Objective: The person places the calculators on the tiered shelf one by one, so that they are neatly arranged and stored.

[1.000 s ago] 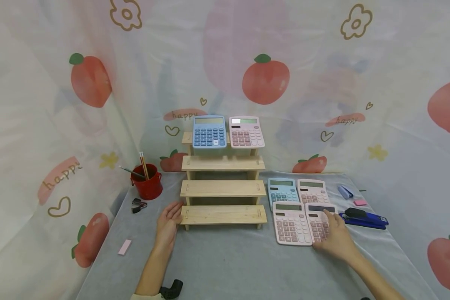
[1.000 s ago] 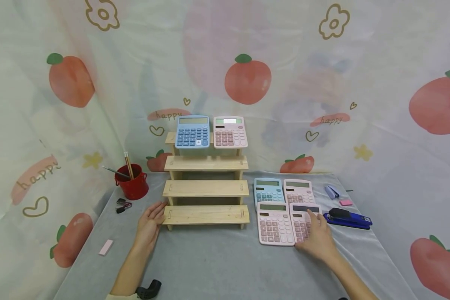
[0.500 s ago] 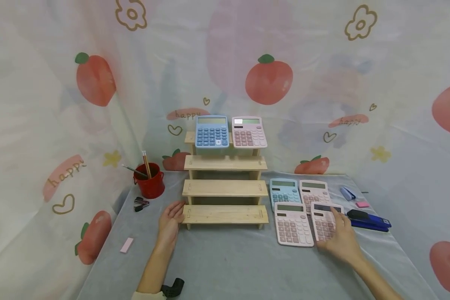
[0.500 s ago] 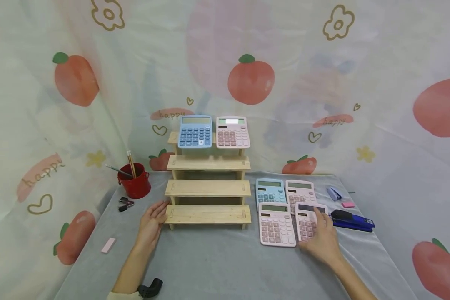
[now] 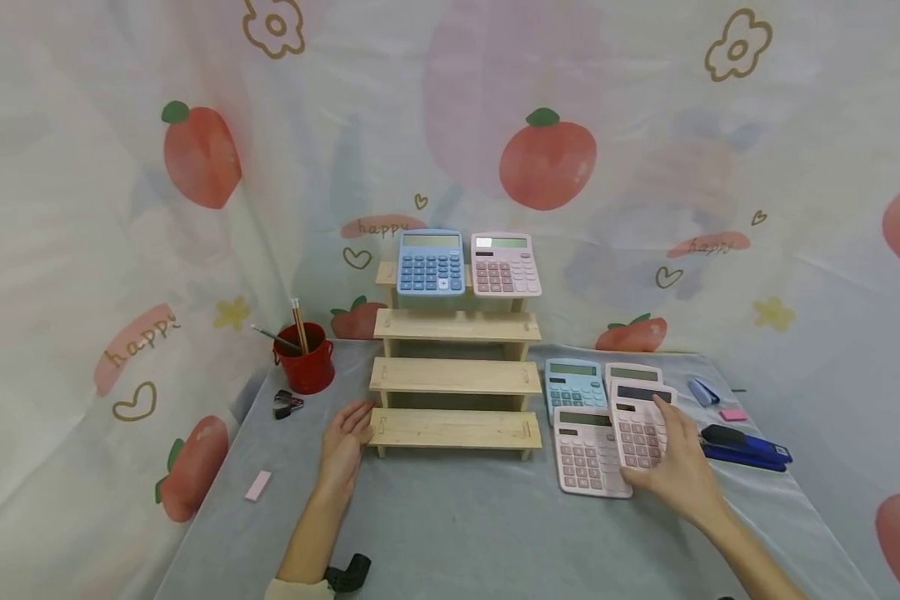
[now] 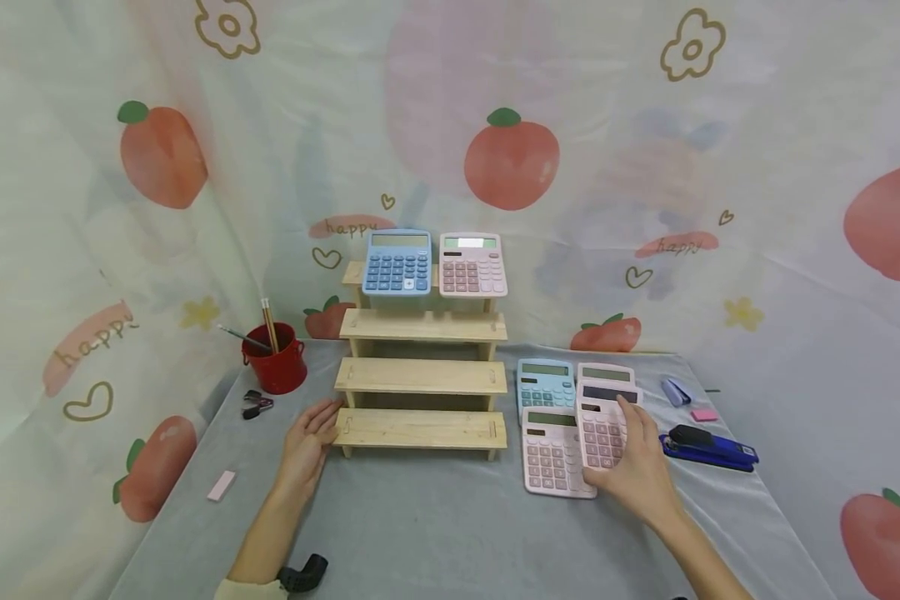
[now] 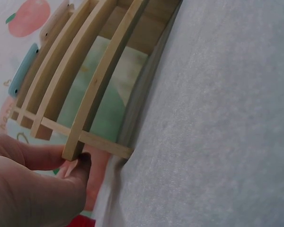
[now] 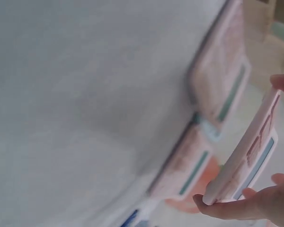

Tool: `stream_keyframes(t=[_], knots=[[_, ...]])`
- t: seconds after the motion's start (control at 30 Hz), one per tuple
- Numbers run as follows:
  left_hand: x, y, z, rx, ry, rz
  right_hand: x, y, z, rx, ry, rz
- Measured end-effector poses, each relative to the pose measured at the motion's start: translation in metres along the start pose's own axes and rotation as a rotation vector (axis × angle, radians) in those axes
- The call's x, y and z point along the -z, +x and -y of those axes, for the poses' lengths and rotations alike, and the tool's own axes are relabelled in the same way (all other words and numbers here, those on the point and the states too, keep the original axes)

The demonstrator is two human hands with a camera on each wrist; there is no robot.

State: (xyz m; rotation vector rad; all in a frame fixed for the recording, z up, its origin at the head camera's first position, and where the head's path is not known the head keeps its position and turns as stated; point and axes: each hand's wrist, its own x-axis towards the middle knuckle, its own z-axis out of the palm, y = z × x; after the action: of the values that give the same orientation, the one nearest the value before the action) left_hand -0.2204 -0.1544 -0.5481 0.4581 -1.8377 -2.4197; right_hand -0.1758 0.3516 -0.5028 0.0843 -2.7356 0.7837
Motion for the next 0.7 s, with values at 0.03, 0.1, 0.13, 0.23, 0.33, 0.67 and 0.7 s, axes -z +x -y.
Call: stream_keyframes(t=[0.03,0.1,0.13,0.23,0.33,0.67,0.7], knots=[[0.0,0.0,0.0,0.0,-0.003,0.0,0.001,0.002,0.006,0.005,0.011,0.003],[0.001,0.001,0.001,-0.004,-0.005,0.002,0.003,0.006,0.017,0.019,0.025,0.009],[0.001,0.001,0.001,-0.005,-0.007,0.002,0.004,0.008,0.023,0.027,0.033,0.011],[0.001,0.0,0.001,-0.008,-0.006,0.002,0.007,0.015,0.041,0.049,0.052,0.023],[0.0,-0.001,0.0,-0.012,-0.004,0.001,0.009,0.022,0.06,0.067,0.061,0.037],[0.0,-0.002,-0.001,0.002,0.005,-0.004,0.0,0.046,0.113,0.14,0.085,0.07],[0.0,-0.002,-0.001,0.002,0.006,-0.005,-0.001,0.048,0.118,0.151,0.086,0.072]])
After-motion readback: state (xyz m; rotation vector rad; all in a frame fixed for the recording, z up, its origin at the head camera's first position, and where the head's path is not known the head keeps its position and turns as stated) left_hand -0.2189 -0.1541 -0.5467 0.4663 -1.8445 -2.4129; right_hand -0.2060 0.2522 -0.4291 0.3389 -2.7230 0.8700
